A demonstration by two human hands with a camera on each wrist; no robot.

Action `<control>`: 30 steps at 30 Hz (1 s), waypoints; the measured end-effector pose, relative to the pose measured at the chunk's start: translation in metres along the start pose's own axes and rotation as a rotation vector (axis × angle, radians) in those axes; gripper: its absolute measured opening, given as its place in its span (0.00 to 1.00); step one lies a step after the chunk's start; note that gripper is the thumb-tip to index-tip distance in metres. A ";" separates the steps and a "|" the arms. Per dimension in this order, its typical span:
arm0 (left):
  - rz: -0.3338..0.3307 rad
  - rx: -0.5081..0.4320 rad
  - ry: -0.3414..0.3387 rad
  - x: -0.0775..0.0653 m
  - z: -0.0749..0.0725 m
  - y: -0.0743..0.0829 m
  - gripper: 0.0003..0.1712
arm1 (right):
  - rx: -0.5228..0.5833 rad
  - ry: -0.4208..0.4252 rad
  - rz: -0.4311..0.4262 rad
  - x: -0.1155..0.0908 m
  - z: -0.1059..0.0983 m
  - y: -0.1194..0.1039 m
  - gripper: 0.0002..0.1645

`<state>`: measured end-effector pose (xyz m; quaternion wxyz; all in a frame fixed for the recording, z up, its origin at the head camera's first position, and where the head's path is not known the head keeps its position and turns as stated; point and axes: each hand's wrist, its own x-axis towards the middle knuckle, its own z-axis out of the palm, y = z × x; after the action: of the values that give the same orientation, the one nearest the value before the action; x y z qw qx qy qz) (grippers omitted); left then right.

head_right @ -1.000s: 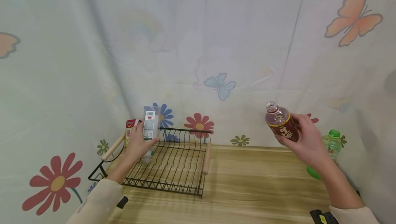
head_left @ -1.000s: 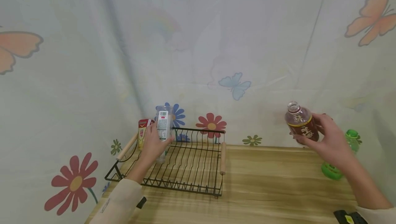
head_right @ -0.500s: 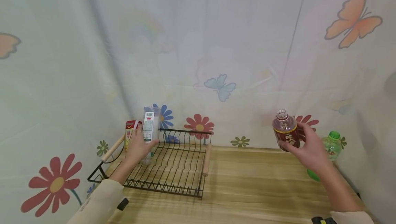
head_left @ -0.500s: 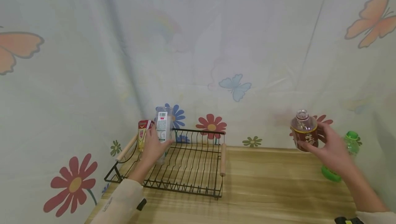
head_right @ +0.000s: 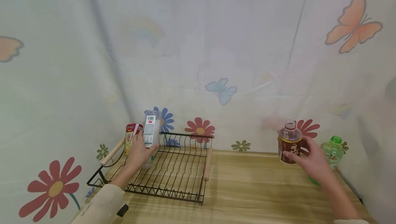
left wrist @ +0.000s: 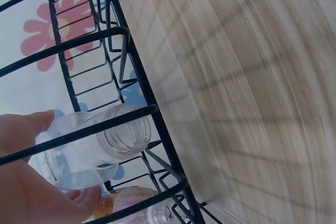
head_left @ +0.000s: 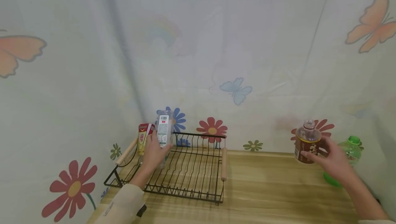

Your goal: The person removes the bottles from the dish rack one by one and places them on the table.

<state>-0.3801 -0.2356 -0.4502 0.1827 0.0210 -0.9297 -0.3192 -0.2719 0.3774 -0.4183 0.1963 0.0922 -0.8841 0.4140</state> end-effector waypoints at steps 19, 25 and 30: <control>0.010 -0.010 0.000 0.001 0.004 -0.003 0.63 | -0.049 -0.052 0.104 -0.018 0.011 0.048 0.46; 0.011 -0.012 -0.002 0.002 0.005 -0.005 0.63 | -0.052 -0.059 0.131 -0.021 0.013 0.055 0.49; 0.007 -0.010 -0.004 0.002 0.005 -0.005 0.63 | -0.072 -0.087 0.147 -0.022 0.014 0.062 0.51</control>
<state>-0.3845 -0.2371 -0.4565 0.1819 0.0163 -0.9285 -0.3233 -0.2755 0.4064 -0.4791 0.1299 0.0378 -0.9105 0.3908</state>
